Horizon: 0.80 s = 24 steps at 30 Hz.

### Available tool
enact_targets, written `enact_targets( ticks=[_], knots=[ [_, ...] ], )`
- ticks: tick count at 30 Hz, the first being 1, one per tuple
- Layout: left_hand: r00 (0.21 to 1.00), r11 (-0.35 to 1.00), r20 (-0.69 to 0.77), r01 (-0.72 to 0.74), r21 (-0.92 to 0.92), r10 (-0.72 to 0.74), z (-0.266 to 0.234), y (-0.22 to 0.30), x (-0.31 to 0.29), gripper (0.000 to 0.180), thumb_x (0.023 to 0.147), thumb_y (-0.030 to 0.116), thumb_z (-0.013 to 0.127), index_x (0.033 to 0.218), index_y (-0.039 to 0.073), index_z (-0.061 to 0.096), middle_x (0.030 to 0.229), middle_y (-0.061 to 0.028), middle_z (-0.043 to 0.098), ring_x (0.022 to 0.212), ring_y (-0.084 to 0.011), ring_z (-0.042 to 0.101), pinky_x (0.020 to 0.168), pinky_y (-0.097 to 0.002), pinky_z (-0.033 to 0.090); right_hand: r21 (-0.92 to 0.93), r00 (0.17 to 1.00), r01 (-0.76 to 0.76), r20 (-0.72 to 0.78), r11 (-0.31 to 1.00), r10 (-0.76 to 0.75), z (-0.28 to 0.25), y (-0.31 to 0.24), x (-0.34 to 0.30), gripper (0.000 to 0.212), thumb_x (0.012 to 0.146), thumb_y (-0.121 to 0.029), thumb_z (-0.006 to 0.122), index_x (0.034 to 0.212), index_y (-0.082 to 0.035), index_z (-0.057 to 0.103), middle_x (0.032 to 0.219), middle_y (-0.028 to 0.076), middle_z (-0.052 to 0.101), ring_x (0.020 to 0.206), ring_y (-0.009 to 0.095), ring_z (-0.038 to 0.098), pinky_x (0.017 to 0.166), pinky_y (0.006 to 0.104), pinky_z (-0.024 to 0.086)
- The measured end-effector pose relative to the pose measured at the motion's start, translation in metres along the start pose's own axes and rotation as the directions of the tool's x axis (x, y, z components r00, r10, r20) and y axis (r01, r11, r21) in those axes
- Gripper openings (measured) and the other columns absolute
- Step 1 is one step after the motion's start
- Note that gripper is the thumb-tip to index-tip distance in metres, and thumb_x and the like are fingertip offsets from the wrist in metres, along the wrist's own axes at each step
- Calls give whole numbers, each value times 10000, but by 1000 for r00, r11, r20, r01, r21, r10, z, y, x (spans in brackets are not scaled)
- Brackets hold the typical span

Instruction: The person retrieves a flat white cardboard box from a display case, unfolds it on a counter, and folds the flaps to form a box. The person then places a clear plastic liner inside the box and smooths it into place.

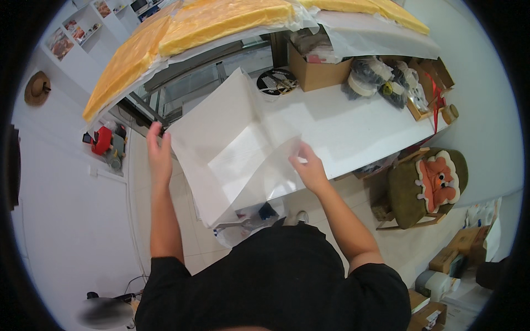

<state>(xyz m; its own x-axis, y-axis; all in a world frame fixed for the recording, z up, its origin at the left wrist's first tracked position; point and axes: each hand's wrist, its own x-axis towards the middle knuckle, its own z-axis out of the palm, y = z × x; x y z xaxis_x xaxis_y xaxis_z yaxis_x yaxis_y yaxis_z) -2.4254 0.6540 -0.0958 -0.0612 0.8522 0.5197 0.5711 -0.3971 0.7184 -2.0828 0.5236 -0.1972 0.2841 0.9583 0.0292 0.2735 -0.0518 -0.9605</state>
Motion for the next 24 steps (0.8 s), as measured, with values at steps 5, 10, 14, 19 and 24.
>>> enact_targets(
  ticks=[5,10,14,19,24],
  knots=[
    [621,898,727,-440,15,292,-48,97,-90,380,850,254,696,1169,69,607,1079,-156,649,1037,-352,582,974,-435,426,-264,839,70,538,962,87,-27,-51,-13,571,899,16,496,1452,-76,388,1207,147,630,1081,181,601,918,303,469],
    [467,849,877,-503,162,109,-52,98,-93,136,803,104,634,936,102,606,811,-49,620,879,-256,599,816,-391,445,-247,846,491,364,835,-390,-33,-91,30,628,833,124,445,1422,-93,435,1422,149,483,1314,293,465,1072,346,374],
    [497,803,831,-587,107,252,-73,71,-83,86,776,63,642,844,107,615,834,-40,634,889,-235,601,873,-399,433,-484,595,796,516,363,-615,-1,-112,86,523,824,29,585,1314,-144,534,1523,155,322,1414,353,279,1149,452,250],
    [613,754,774,-580,307,157,-110,25,-65,121,796,32,623,884,114,624,979,-42,647,1088,-249,576,1048,-488,351,-421,416,897,692,138,-590,21,-131,125,196,773,-140,748,935,-133,638,1451,116,428,1402,299,319,1164,497,228],
    [822,580,565,-494,648,68,-137,20,-45,237,822,75,641,1058,85,612,1184,-107,613,1185,-302,528,1060,-495,342,-281,336,941,716,187,-613,30,-140,123,184,742,-191,784,760,-105,623,1093,94,647,1223,280,506,1065,459,363]
  ],
)
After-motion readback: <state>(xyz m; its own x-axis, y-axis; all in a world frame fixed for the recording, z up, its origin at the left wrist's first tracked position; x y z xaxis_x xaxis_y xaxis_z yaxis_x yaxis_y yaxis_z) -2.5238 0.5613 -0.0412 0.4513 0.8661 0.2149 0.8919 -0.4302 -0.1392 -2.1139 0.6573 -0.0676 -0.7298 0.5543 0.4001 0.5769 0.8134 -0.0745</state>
